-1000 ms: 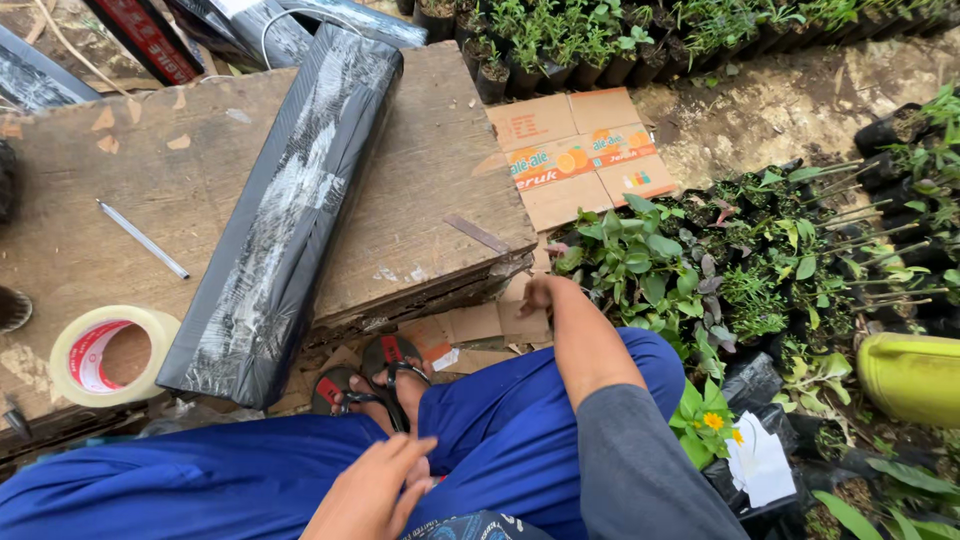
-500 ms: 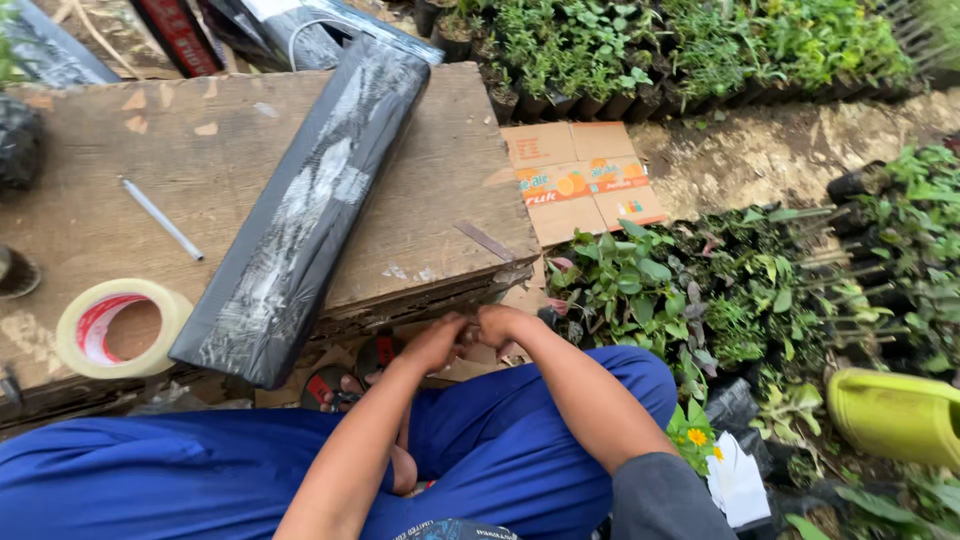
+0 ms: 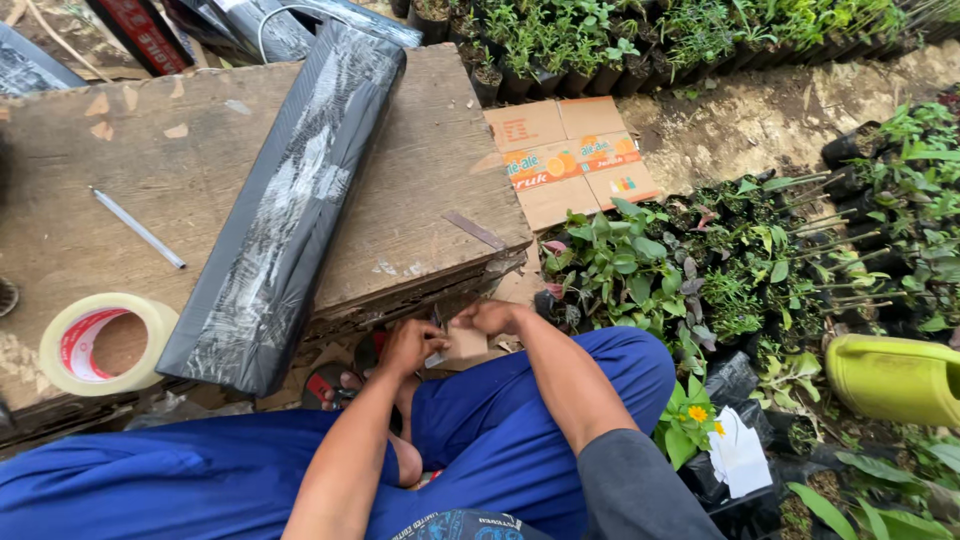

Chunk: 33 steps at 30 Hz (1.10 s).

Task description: The person wraps a long rectangular object in black plastic, folds the ends, and secures it with clear packing tape. They then write on a small cardboard label and attach it to the package before placing it aside.

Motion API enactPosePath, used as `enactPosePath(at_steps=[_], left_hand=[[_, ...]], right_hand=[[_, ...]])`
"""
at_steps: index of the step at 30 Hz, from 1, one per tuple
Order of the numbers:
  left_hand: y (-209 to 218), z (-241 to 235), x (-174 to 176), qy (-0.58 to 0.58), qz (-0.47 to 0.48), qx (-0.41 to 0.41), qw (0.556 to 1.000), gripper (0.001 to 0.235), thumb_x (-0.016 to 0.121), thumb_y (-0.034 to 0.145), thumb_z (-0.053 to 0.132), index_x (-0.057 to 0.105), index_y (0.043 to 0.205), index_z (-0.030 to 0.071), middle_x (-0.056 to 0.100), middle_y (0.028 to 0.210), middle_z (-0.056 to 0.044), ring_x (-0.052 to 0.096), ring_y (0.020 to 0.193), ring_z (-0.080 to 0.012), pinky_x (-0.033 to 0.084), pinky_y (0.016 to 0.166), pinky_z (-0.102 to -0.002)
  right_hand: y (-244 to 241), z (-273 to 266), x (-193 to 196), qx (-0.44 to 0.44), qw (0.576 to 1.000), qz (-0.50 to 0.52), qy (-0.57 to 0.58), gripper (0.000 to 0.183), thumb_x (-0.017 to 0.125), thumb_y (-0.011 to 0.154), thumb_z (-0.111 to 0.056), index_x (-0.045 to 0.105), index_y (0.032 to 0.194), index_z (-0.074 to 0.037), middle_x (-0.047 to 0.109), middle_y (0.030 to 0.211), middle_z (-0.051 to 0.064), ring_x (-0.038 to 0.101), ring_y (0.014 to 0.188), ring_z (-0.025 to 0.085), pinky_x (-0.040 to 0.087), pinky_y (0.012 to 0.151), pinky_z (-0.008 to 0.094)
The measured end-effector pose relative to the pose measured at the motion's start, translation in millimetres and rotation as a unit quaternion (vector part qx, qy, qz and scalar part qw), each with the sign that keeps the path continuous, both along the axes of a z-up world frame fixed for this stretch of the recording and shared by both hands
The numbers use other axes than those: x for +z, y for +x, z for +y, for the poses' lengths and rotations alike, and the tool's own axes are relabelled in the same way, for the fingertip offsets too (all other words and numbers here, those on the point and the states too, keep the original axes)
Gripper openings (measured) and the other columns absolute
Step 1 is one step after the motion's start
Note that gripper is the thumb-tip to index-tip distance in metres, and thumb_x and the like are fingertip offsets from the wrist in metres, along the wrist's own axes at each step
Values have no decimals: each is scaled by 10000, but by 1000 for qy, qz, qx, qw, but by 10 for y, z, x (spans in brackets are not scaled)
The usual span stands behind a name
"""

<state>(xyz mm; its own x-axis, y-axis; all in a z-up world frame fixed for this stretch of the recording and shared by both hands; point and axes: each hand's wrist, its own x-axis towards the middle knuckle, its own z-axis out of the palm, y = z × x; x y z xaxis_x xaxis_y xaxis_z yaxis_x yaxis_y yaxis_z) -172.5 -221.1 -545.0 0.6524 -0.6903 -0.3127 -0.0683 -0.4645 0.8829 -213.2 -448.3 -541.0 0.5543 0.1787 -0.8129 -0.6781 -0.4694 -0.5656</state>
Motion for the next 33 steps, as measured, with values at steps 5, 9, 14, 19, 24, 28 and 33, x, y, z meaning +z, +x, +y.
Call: enactPosePath(at_steps=[5,9,14,19,24,28,33], left_hand=[[-8,-42,-43,-32,-53,-25,998,374,911,673,259,795,967,60,749,946,-172,728,876,-324,562,760,-428],[79,-143,-57,14,-10,-88,996,569,971,591,304,745,1045,44,745,1021,-187,715,981,-338,541,860,-424],[-101,-193,-203,-7,-88,-54,995,436,953,653,340,774,919,44,718,1014,-194,686,1005,-372,533,874,-458],[-278,7,-328,-34,-150,-40,987,368,918,690,289,765,931,56,699,1130,-171,673,1083,-379,539,933,-469],[-227,-110,309,141,-153,-162,965,1233,917,613,156,261,1654,90,303,1625,-198,632,1138,-419,542,911,-496],[-415,180,1348,189,-182,-269,927,614,737,812,153,523,1373,27,493,1393,-219,753,884,-376,615,723,-474],[188,937,2521,38,34,-326,944,266,696,902,300,699,993,49,778,900,-109,788,819,-280,607,714,-383]], right_hand=[[40,59,292,97,987,-77,-102,373,567,1015,-433,727,1196,-149,743,1141,131,691,1003,295,544,880,428],[173,199,511,281,922,-167,-206,364,549,1058,-406,775,1127,-129,756,1080,184,685,1000,358,520,885,455],[108,127,636,274,920,-187,-209,339,557,988,-370,746,1172,-157,731,1144,152,688,1025,345,528,888,466],[159,-253,887,395,825,-156,-371,310,590,919,-257,766,1157,-166,726,1213,116,700,1085,324,562,916,441],[420,-33,1603,288,920,-205,-169,280,661,911,-304,767,1108,-135,763,1083,92,724,984,261,561,889,389],[636,239,2213,115,927,-333,-130,246,740,886,-286,770,1008,-75,782,921,109,722,858,219,569,806,359],[1135,524,2290,23,894,-405,-192,225,801,824,-243,764,951,-61,774,861,122,728,809,232,564,751,360]])
